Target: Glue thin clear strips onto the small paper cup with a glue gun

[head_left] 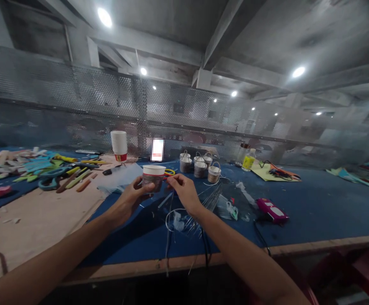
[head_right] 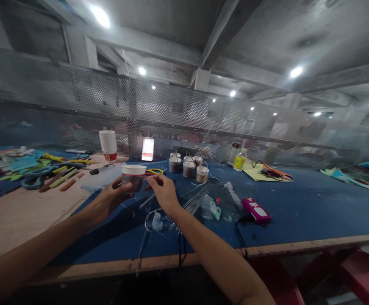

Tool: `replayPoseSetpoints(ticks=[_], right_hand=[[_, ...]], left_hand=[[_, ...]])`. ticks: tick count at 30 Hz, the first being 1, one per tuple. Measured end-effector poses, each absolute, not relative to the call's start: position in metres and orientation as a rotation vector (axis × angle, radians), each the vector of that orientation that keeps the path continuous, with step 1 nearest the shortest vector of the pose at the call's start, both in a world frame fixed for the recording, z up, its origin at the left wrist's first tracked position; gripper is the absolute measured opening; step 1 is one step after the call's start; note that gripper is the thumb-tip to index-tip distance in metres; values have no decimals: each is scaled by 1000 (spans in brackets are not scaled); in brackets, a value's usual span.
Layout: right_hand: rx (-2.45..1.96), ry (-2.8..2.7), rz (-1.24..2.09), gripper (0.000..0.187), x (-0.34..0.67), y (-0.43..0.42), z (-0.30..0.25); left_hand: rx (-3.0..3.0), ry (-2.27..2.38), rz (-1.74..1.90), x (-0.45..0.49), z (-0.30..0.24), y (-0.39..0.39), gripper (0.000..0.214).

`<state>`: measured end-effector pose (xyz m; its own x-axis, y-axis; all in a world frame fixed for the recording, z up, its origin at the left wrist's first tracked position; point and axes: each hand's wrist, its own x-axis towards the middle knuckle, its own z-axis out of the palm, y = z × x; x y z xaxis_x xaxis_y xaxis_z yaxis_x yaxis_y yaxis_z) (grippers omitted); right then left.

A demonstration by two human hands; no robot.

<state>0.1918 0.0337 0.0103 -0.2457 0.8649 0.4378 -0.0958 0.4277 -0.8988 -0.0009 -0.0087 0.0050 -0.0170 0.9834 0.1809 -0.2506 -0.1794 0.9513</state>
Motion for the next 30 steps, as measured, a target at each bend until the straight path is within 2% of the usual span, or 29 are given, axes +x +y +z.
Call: replayPoseSetpoints(ticks=[17, 30], right_hand=[[-701, -1522, 953, 25, 193, 35, 8], [-774, -1530, 935, 28, 193, 37, 7]], left_hand=[[1180, 829, 1340, -3, -1, -6, 50], [1180, 748, 1296, -3, -2, -8, 41]])
